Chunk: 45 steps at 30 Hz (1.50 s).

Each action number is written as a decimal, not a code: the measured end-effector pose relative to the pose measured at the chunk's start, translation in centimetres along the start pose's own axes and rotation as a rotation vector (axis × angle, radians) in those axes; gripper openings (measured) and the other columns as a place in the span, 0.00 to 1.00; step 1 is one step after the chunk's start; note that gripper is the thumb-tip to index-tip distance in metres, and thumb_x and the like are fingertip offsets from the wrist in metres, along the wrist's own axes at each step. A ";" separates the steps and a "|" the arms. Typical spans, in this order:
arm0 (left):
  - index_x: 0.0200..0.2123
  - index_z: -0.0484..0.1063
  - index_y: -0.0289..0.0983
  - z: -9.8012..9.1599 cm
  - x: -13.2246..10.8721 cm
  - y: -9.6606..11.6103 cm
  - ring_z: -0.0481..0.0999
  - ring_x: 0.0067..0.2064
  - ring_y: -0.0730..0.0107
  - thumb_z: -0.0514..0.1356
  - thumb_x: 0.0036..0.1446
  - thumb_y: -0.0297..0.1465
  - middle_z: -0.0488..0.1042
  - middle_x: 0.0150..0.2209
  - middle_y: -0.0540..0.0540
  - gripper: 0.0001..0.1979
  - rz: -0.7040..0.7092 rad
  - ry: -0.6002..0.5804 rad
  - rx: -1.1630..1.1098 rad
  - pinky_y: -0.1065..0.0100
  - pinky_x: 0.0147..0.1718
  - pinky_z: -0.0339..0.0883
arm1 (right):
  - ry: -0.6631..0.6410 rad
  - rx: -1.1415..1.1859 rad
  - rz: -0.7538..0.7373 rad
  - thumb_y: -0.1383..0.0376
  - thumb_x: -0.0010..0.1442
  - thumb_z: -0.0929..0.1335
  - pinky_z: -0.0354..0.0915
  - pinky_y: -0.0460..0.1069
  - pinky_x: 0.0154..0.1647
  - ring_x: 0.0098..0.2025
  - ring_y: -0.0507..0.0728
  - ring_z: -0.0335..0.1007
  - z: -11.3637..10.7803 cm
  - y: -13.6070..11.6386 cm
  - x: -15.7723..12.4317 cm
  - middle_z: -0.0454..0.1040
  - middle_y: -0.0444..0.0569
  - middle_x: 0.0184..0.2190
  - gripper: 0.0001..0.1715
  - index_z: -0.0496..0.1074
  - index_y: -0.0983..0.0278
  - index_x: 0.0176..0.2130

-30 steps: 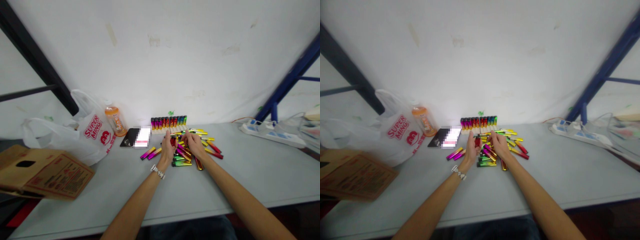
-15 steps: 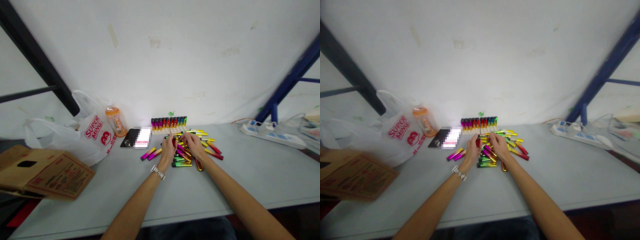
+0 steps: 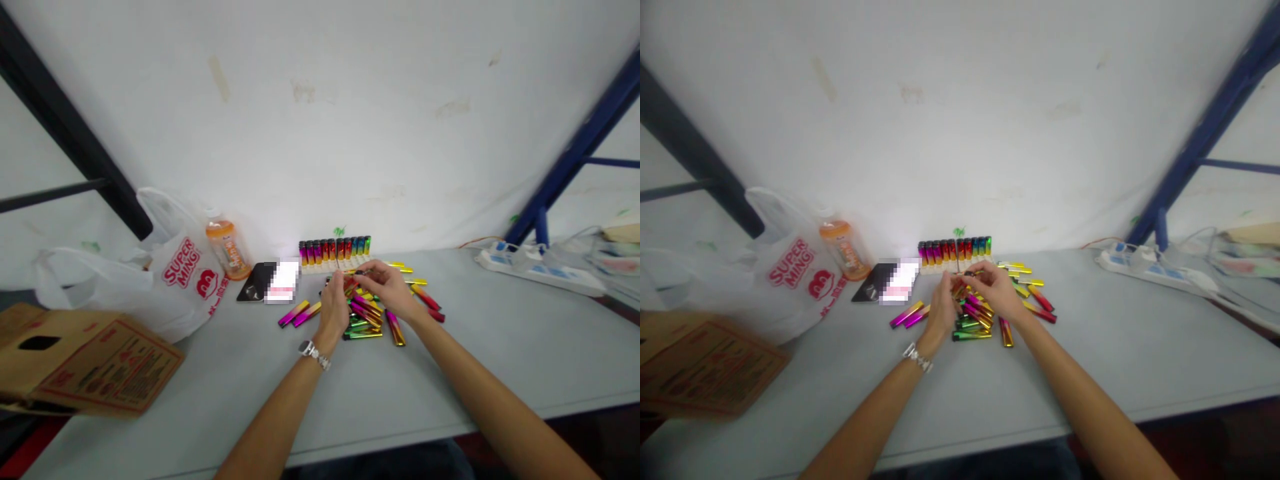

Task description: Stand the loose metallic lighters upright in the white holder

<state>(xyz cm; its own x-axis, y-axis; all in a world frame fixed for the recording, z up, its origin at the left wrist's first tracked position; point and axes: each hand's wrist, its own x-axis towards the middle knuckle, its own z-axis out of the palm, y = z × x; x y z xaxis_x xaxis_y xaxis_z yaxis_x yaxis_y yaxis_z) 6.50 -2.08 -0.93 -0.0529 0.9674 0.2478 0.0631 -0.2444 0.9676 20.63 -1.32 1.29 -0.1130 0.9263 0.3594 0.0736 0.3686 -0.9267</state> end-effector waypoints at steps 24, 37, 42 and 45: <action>0.30 0.69 0.39 -0.8 0.3 -0.7 0.70 0.42 0.62 0.41 0.70 0.39 0.74 0.35 0.45 0.22 0.252 -0.099 0.431 0.61 0.47 0.61 | -0.063 -0.568 -0.175 0.66 0.51 0.70 0.64 0.47 0.33 0.28 0.52 0.69 -4.3 5.3 13.4 0.76 0.45 0.26 0.07 0.75 0.66 0.33; 0.29 0.69 0.39 -0.7 0.4 -0.7 0.71 0.43 0.62 0.41 0.69 0.40 0.73 0.35 0.46 0.23 0.252 -0.088 0.437 0.60 0.48 0.61 | -0.007 -1.085 -0.241 0.61 0.65 0.62 0.64 0.51 0.43 0.39 0.58 0.69 -4.1 6.0 11.3 0.68 0.55 0.41 0.21 0.75 0.62 0.54; 0.29 0.68 0.39 -0.5 0.4 -0.6 0.70 0.42 0.63 0.41 0.70 0.39 0.72 0.34 0.46 0.23 0.300 -0.122 0.475 0.60 0.48 0.61 | -0.081 -1.212 -0.191 0.57 0.68 0.58 0.64 0.53 0.43 0.37 0.60 0.70 -3.9 5.9 8.6 0.66 0.58 0.44 0.32 0.55 0.61 0.68; 0.30 0.68 0.39 -0.3 0.5 -0.8 0.70 0.41 0.63 0.41 0.69 0.38 0.72 0.34 0.46 0.22 0.337 -0.147 0.523 0.60 0.48 0.61 | -0.096 -1.153 -0.163 0.56 0.69 0.57 0.64 0.53 0.45 0.36 0.59 0.71 -4.4 5.6 6.8 0.65 0.56 0.43 0.33 0.51 0.62 0.69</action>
<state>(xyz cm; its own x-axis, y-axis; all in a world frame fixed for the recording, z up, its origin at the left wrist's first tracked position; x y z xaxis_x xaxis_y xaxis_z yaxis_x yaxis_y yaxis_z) 6.13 -1.45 -1.59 0.1899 0.8512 0.4893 0.5323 -0.5080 0.6771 24.64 7.37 -0.94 -0.2749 0.8699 0.4096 0.9017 0.3811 -0.2043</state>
